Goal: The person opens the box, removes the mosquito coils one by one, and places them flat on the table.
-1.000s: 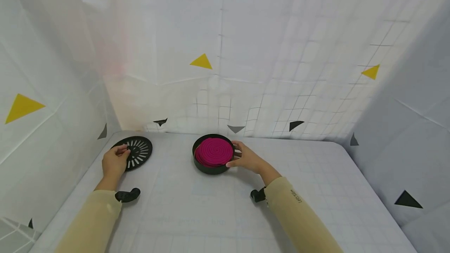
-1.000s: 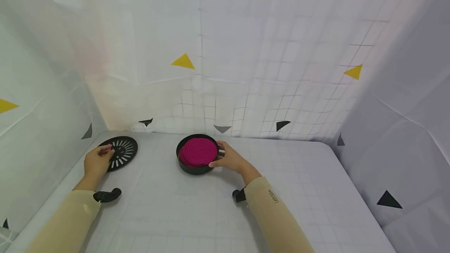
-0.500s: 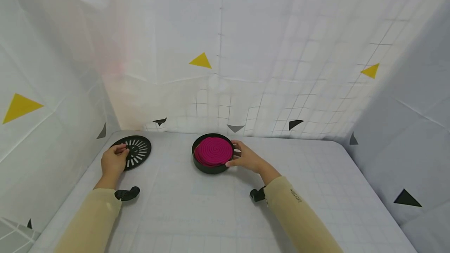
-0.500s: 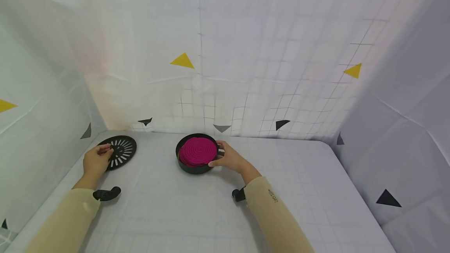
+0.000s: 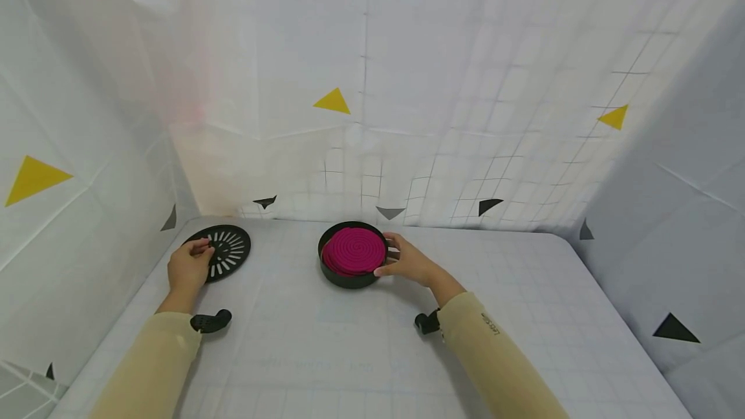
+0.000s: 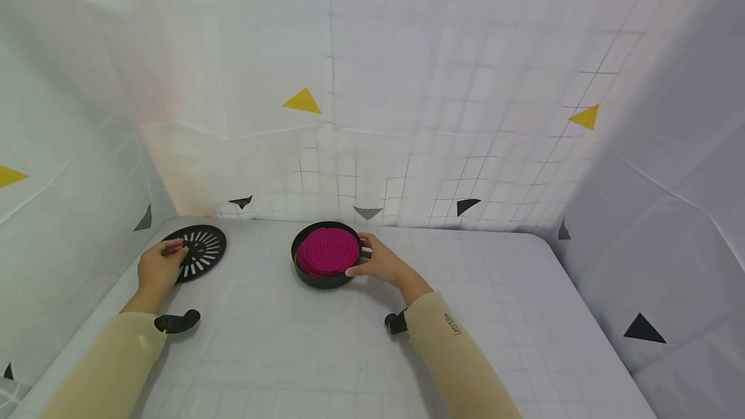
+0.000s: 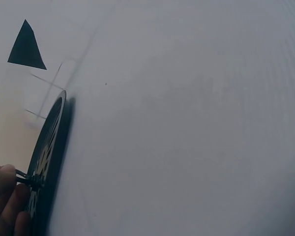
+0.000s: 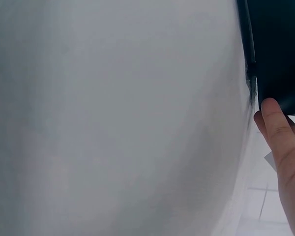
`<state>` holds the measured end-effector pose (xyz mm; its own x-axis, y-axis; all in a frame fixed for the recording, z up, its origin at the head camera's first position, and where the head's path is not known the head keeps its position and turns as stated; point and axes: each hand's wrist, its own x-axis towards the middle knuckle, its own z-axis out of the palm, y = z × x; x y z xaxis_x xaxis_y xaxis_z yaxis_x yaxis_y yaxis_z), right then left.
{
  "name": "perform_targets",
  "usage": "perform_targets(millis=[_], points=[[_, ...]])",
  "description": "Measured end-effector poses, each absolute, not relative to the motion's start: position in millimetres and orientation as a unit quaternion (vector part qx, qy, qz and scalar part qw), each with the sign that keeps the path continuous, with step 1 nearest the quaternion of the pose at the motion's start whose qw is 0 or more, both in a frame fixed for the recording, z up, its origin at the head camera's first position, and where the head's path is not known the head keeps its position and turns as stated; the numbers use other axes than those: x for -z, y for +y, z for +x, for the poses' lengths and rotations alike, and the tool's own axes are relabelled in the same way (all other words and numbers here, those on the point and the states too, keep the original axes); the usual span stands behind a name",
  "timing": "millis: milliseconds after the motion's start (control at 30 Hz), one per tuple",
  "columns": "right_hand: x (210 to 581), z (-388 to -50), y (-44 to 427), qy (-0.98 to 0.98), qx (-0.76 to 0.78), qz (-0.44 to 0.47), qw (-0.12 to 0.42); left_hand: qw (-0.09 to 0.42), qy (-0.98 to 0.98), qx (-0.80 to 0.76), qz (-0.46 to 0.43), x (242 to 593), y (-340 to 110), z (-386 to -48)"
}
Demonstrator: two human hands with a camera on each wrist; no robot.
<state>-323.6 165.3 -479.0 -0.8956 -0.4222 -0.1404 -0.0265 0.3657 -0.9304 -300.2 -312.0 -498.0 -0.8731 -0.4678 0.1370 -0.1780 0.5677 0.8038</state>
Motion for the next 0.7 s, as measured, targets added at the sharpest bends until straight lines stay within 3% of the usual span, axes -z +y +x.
perform_targets(millis=[700], points=[[480.0,-323.6,165.6,0.797,0.558,-0.137,0.184,0.212,-0.874,0.402,0.169,498.7,-314.2,-291.4]])
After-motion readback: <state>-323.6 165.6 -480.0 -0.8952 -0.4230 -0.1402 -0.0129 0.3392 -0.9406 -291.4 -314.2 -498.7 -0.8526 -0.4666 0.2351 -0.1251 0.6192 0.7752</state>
